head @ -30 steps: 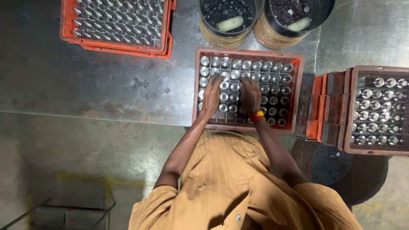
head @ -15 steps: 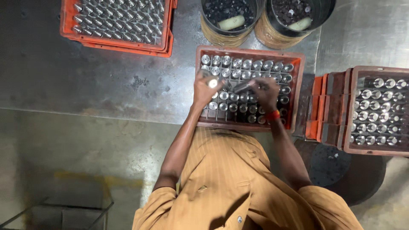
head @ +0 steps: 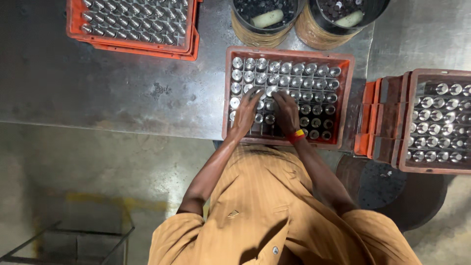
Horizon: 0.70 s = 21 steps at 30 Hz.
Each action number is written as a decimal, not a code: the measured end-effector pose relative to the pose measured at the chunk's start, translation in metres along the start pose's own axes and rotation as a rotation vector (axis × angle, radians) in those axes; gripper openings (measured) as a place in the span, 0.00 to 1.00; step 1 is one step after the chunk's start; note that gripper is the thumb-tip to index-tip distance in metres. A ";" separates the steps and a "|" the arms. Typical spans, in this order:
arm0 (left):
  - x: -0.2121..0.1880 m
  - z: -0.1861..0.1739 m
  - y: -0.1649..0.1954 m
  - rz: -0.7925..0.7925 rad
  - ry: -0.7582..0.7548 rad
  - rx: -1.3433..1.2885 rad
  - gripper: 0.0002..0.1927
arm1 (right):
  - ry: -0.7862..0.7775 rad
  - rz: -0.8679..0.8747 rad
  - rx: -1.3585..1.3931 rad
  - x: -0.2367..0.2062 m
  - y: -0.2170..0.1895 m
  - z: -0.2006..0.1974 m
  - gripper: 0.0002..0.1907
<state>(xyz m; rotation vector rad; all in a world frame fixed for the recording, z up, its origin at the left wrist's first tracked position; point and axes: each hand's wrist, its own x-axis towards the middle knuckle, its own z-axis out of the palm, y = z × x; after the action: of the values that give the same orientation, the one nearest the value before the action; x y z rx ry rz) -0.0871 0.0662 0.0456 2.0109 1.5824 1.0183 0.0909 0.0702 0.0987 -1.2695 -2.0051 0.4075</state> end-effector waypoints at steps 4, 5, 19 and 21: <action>-0.014 0.006 0.007 -0.164 0.046 0.166 0.17 | 0.016 0.065 -0.045 -0.005 -0.004 -0.002 0.10; -0.015 0.008 0.009 -0.190 0.033 0.343 0.19 | -0.021 0.027 -0.096 -0.007 -0.004 0.000 0.13; -0.008 -0.014 -0.020 -0.628 -0.005 -0.687 0.22 | 0.231 0.660 0.929 -0.012 0.027 -0.032 0.11; -0.012 -0.004 -0.012 -0.808 -0.042 -0.885 0.25 | 0.114 0.711 0.862 -0.024 0.017 -0.023 0.11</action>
<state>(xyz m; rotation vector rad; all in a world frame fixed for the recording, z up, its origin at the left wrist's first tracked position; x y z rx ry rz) -0.0988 0.0580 0.0364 0.7031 1.3475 1.0335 0.1241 0.0549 0.0948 -1.3115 -0.9900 1.3237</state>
